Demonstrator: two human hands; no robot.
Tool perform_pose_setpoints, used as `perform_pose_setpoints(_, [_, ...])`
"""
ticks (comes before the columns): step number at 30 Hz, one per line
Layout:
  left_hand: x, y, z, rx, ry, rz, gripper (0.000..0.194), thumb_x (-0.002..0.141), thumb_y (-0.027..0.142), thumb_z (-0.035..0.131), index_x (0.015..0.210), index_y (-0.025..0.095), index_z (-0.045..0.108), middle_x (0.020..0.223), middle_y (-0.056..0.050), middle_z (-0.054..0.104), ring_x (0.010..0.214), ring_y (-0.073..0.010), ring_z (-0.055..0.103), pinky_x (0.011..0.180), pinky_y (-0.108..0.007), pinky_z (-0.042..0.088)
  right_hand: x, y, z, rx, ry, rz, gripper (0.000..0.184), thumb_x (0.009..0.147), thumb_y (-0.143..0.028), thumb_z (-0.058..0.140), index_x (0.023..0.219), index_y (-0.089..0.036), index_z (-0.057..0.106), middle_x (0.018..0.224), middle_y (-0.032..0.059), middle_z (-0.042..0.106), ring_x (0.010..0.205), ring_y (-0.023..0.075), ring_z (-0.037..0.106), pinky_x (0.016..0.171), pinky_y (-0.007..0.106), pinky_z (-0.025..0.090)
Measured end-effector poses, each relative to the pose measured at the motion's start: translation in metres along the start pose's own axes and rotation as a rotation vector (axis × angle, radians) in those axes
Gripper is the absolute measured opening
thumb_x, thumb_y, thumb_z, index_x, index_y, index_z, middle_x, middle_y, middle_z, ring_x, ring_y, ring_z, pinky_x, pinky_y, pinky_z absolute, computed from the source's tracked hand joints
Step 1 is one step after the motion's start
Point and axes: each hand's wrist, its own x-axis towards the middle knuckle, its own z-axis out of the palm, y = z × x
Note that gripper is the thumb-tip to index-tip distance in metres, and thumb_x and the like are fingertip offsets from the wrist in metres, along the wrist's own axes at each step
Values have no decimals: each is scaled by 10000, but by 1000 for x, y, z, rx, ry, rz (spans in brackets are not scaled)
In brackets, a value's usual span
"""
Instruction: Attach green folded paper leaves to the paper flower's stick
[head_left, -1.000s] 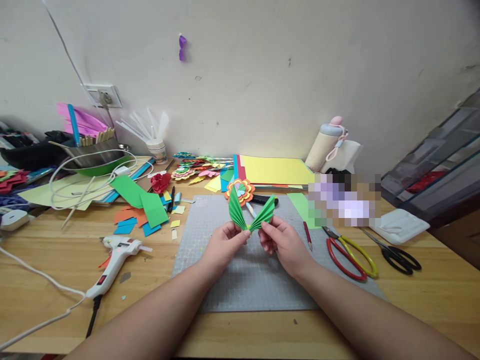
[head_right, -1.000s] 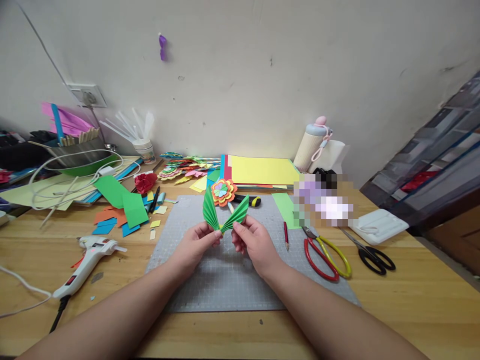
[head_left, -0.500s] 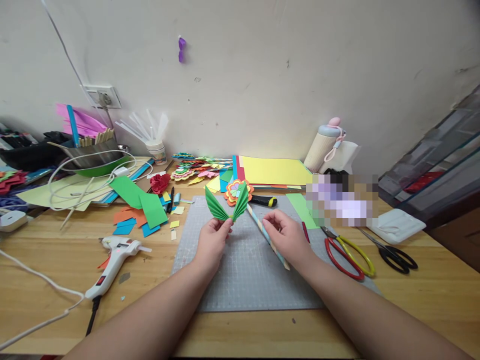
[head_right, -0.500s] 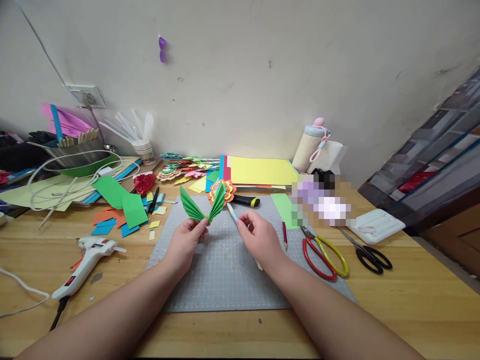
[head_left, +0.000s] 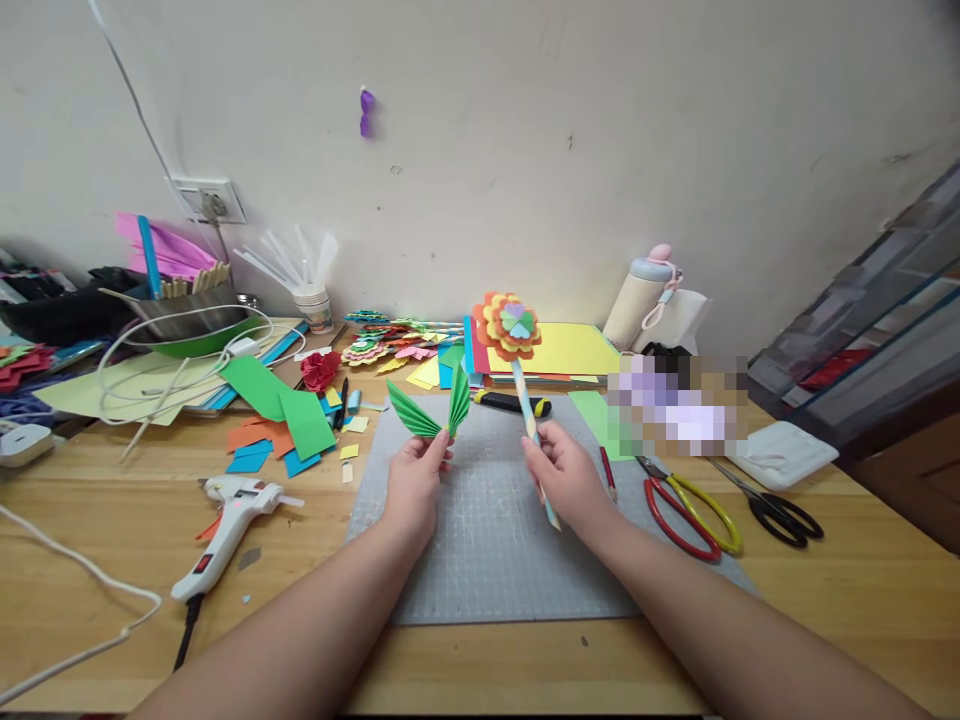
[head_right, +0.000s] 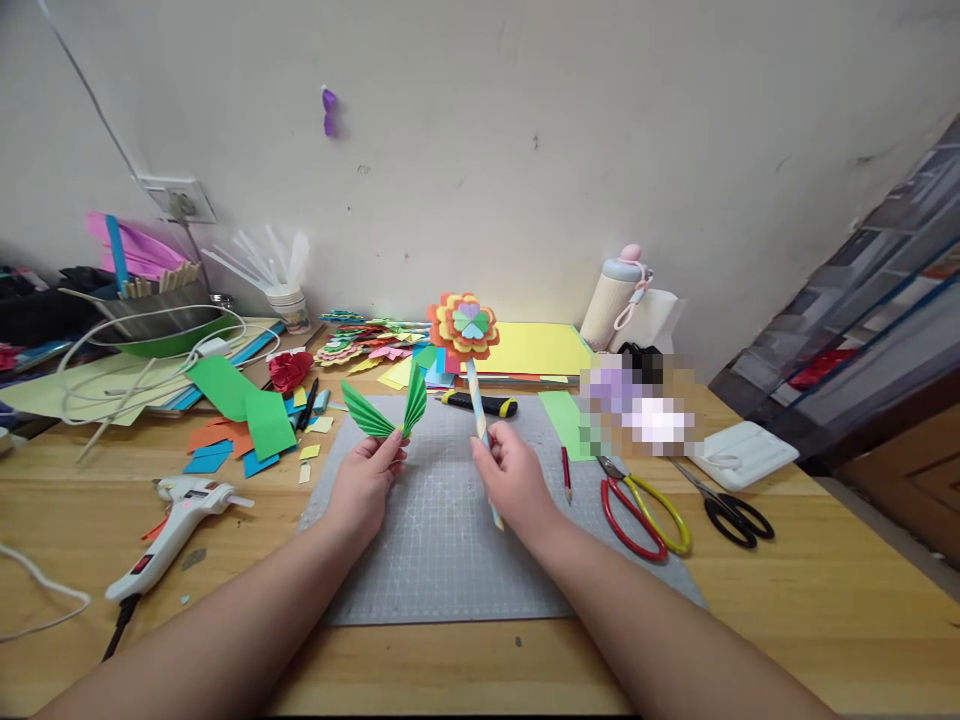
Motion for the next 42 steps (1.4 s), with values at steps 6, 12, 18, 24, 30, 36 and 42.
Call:
perform_pose_setpoints(6, [-11, 2, 6, -86, -229, -63, 323, 604, 426, 751, 704, 131, 666, 650, -20, 612, 543, -84, 470, 542, -208, 363, -31, -14, 24, 162, -108, -62, 221, 844, -417, 504, 753, -228, 437, 520, -76, 323, 434, 85, 298, 427, 231, 208])
perform_pose_setpoints(12, [-18, 2, 8, -132, -349, -83, 297, 625, 396, 744, 614, 124, 624, 556, 3, 558, 549, -103, 494, 585, -239, 394, -30, -10, 34, 103, -155, -95, 209, 862, -397, 484, 762, -216, 453, 563, -66, 338, 485, 92, 296, 453, 236, 221])
perform_pose_setpoints(18, [-20, 9, 9, -291, -353, -151, 235, 676, 336, 725, 721, 135, 612, 712, -18, 604, 615, -92, 507, 582, -215, 395, -29, -11, 29, 269, -110, -139, 199, 900, -401, 430, 813, -223, 447, 601, -55, 435, 479, 93, 408, 475, 232, 334])
perform_pose_setpoints(24, [-22, 16, 6, -501, -583, -331, 168, 768, 296, 652, 824, 144, 610, 830, -27, 585, 672, -103, 527, 581, -227, 398, -26, -17, 25, 446, -37, -129, 216, 927, -407, 381, 845, -217, 444, 621, -54, 480, 479, 84, 483, 489, 224, 406])
perform_pose_setpoints(30, [-22, 13, 4, -475, -702, -273, 178, 843, 296, 568, 850, 128, 625, 791, -41, 585, 736, -124, 544, 679, -252, 421, -26, -9, 31, 493, -254, -28, 244, 910, -437, 405, 844, -206, 449, 595, -60, 501, 410, 71, 484, 389, 188, 369])
perform_pose_setpoints(36, [-24, 15, 7, -518, -680, -440, 164, 808, 296, 590, 824, 133, 611, 737, -36, 593, 625, -128, 551, 586, -261, 424, -28, -5, 35, 488, -303, -46, 214, 882, -415, 470, 863, -202, 466, 588, -67, 490, 408, 57, 465, 396, 174, 370])
perform_pose_setpoints(42, [-23, 8, 8, -496, -511, -303, 148, 681, 131, 679, 812, 149, 611, 674, -4, 602, 590, -102, 545, 579, -226, 419, -28, -3, 38, 365, -279, 20, 238, 879, -444, 446, 904, -208, 464, 494, -92, 465, 322, 56, 393, 323, 160, 307])
